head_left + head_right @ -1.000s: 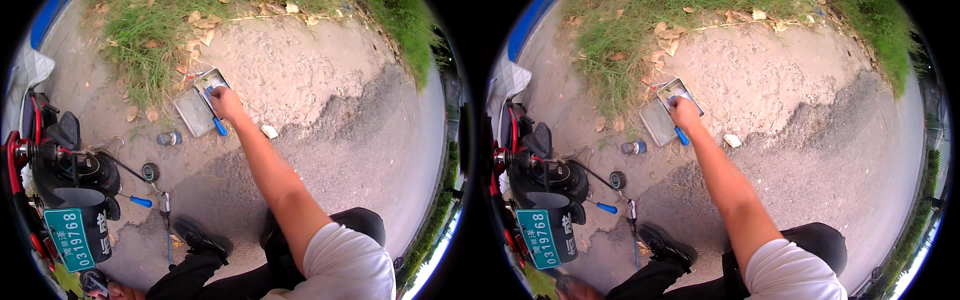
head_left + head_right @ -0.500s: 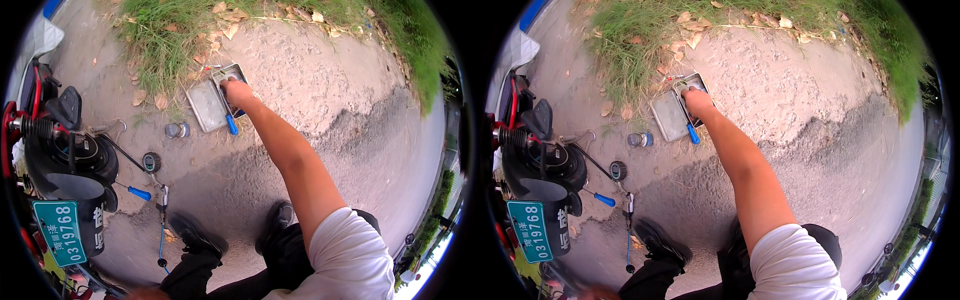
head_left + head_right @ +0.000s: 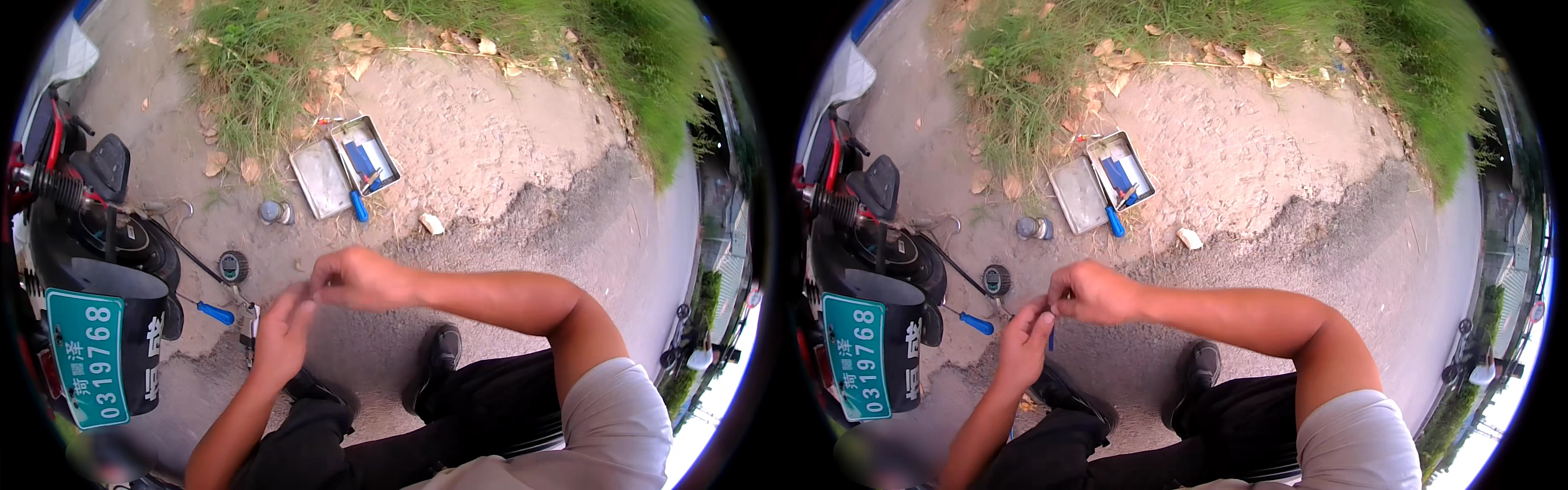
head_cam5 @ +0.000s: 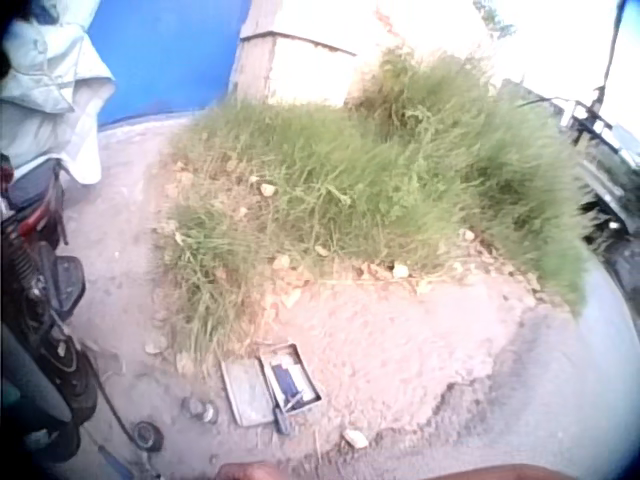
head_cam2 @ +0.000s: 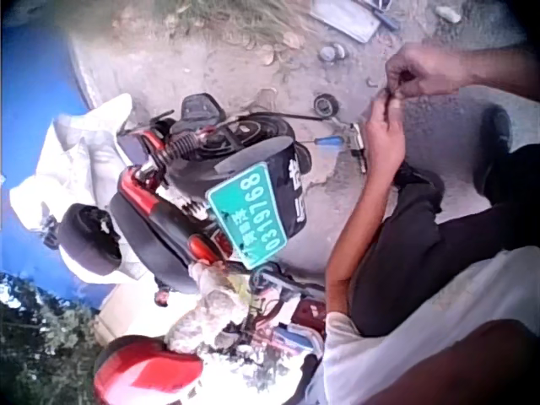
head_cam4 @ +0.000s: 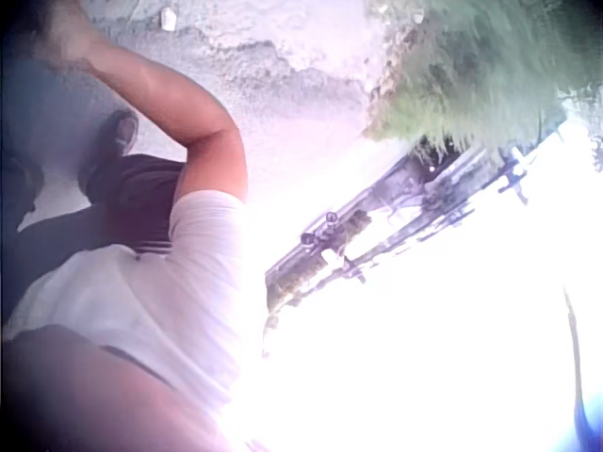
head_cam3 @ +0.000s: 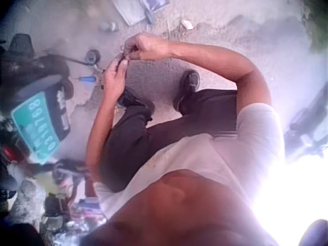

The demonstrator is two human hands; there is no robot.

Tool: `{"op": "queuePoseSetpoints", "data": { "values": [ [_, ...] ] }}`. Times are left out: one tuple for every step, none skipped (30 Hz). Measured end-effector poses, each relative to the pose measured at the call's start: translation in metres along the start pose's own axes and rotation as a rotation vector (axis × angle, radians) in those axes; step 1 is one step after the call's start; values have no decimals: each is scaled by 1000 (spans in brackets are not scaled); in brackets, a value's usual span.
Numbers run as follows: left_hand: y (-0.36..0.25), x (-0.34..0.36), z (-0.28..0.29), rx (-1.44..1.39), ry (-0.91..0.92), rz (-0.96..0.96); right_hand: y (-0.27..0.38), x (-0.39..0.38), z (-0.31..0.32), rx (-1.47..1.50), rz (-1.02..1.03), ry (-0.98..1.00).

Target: The person retrieves a portable air compressor and inflates the front and rear tires of a red electric scooter. They then open a toolbox and use a screwdriver to adjust a component near the rear wheel.

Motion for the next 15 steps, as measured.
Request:
{"op": "queuePoseSetpoints", "data": {
  "values": [
    [3, 1, -6, -79, 103, 77, 2, -6, -8, 13, -75, -29],
    [16, -3, -8, -123, 97, 94, 4, -8, -15, 8, -21, -64],
    [20, -5, -7, -156, 102, 111, 0, -10, -20, 1, 24, -104],
    [23, -6, -6, -190, 106, 129, -3, -12, -22, -6, 69, -141],
    [28, -9, -5, -221, 104, 158, -3, -13, -25, 11, 41, -147],
    [34, -13, -3, -284, 84, 228, -2, -14, -27, 28, 14, -151],
    [39, -16, 0, -347, 62, 298, -2, -14, -30, 45, -12, -153],
    [43, -20, 3, -408, 42, 369, -6, -14, -34, 86, -20, -164],
    [42, -23, 6, -379, 37, 372, -13, -12, -37, 127, -28, -174],
    [42, -25, 9, -351, 29, 374, -18, -12, -40, 167, -34, -181],
    [42, -28, 14, -320, 12, 378, -19, -10, -44, 154, -59, -150],
    [43, -29, 17, -298, 1, 358, -19, -9, -46, 139, -83, -117],
    [43, -30, 18, -277, -10, 338, -20, -8, -49, 123, -108, -83],
    [43, -30, 20, -256, -21, 318, -19, -7, -52, 123, -112, -63],
    [42, -31, 22, -250, -17, 315, -18, -7, -54, 122, -116, -43]
  ]
}}
Point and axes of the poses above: each hand's wrist, its own x-axis towards the middle knuckle, its own z-axis out of the back of the hand, y = z × x, the point moved 5 cm from there along x, towards the middle knuckle, and after that the axes turned 3 degrees about -y, right-handed, at the moved point
